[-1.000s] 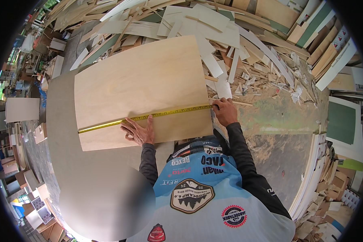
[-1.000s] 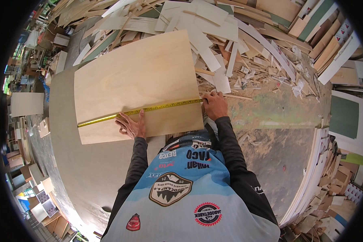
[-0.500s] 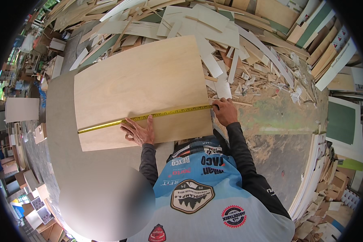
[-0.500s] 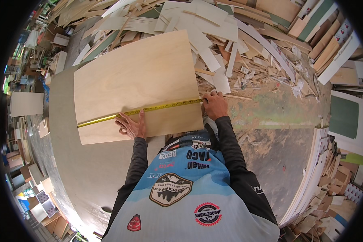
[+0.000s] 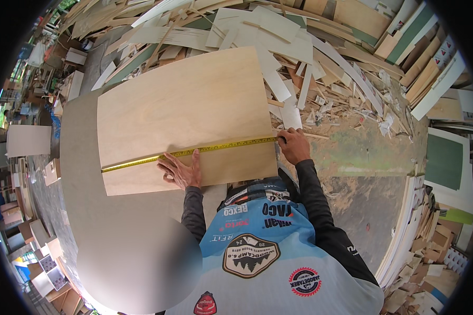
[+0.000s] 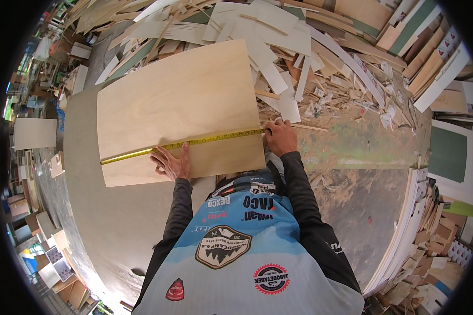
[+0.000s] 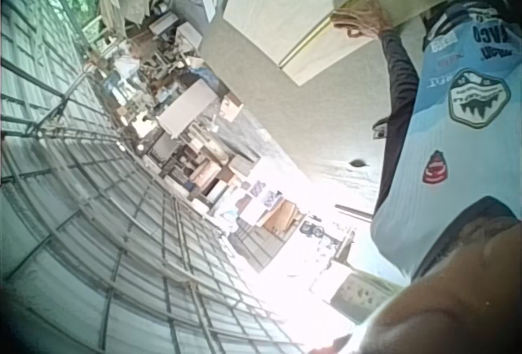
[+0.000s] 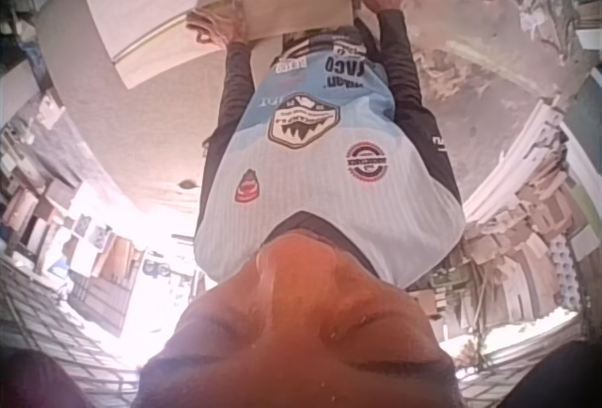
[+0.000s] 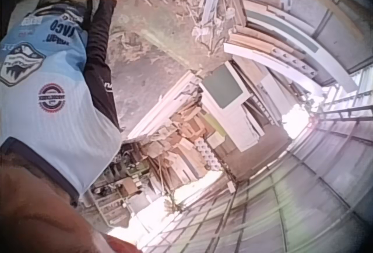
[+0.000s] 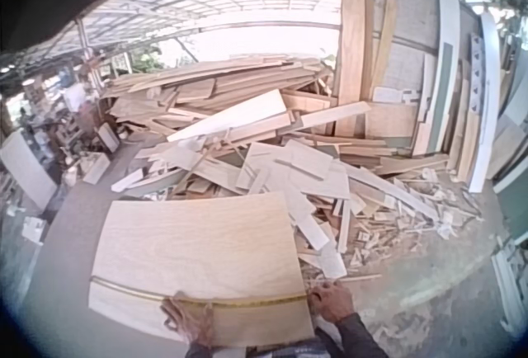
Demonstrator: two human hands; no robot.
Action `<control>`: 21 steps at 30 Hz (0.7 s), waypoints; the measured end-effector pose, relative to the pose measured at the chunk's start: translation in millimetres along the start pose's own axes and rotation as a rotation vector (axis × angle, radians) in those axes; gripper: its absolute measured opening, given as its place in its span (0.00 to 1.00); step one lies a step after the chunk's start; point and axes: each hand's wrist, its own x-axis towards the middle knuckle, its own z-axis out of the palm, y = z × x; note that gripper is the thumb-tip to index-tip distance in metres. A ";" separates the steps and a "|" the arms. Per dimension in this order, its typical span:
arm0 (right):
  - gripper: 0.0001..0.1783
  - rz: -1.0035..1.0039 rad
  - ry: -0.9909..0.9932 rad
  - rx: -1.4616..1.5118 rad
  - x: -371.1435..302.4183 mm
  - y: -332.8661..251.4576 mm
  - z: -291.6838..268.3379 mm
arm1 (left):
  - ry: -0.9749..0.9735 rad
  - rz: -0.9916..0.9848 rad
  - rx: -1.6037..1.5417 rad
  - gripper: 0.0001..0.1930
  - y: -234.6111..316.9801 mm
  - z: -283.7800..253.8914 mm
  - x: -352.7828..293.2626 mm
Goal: The person uses a tape measure to measure the length and width of various pieces of wood, including rectangular boards and curved pieces, in a workshop.
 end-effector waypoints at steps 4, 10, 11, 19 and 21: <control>0.10 -0.001 0.001 0.001 0.0 -0.4 -0.1 | 0.003 -0.001 -0.003 0.62 -0.4 1.0 0.5; 0.10 -0.022 0.027 0.001 -0.7 -0.2 0.9 | -0.006 -0.003 0.010 0.62 -0.2 -0.2 0.3; 0.10 -0.023 0.028 0.001 -0.7 0.1 1.3 | -0.006 -0.003 0.011 0.62 -0.3 -0.1 0.4; 0.10 -0.016 0.017 0.005 -0.7 -0.6 -0.5 | -0.016 -0.007 0.020 0.63 2.3 -3.0 -0.2; 0.10 -0.014 0.013 0.005 -0.4 -0.8 -0.6 | -0.017 -0.008 0.020 0.63 2.1 -3.1 0.1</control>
